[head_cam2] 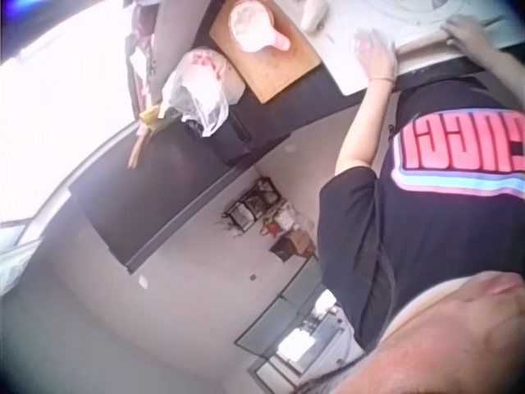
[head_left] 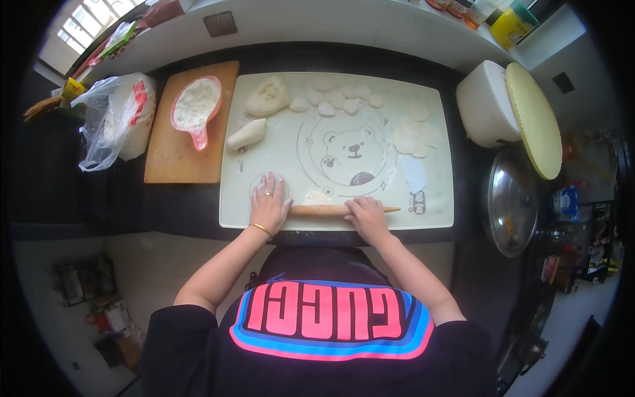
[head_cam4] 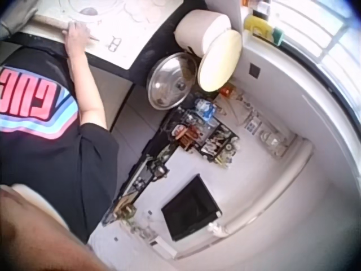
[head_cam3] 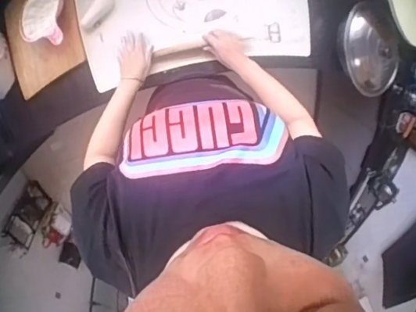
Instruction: The person flattens small dough balls into thin circular discs using a wooden rolling pin on a floured mat. They repeatedly pick up dough pieces, roll them out, and place the finished wrappers on the mat.
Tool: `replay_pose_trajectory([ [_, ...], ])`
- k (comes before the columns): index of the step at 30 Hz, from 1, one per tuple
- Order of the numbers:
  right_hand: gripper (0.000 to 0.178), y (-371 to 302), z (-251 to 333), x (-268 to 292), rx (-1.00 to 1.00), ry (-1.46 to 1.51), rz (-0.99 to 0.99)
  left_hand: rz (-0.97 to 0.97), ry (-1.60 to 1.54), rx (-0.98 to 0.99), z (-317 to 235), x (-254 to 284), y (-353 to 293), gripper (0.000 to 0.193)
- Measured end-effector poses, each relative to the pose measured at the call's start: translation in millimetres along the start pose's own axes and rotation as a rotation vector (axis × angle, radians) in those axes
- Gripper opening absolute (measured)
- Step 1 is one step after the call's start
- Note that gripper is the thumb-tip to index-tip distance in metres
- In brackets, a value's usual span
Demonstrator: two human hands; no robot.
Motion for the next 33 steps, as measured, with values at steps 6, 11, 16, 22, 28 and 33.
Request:
replay_pose_trajectory([
  [6,0.039,47,13,15,0.041,-0.11,-0.086,-0.07,0.073,0.102,18,-5,31,0.061],
  [11,0.033,25,8,-3,0.095,-0.066,-0.033,0.087,-0.266,-0.254,-4,-1,43,0.041],
  [16,0.035,1,29,7,0.165,-0.034,-0.091,0.224,-0.36,-0.232,-49,-6,61,0.029],
  [22,0.035,-12,21,11,0.068,0.054,-0.078,0.347,-0.301,-0.003,-34,-2,47,0.024],
  [28,0.036,-3,24,-7,-0.012,0.072,-0.009,-0.027,-0.097,-0.052,-4,-1,-1,0.043],
  [33,0.042,44,16,-2,-0.14,-0.188,-0.057,-0.042,0.061,0.002,-3,0,45,0.061],
])
Point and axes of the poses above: each hand's wrist, its own y-axis towards the middle knuckle, its own x-axis out of the back of the hand, z = x × y, the point moved 6 cm from there along y, towards the middle knuckle, and after that the axes turned 7 degrees about z, right-handed, at the moved point
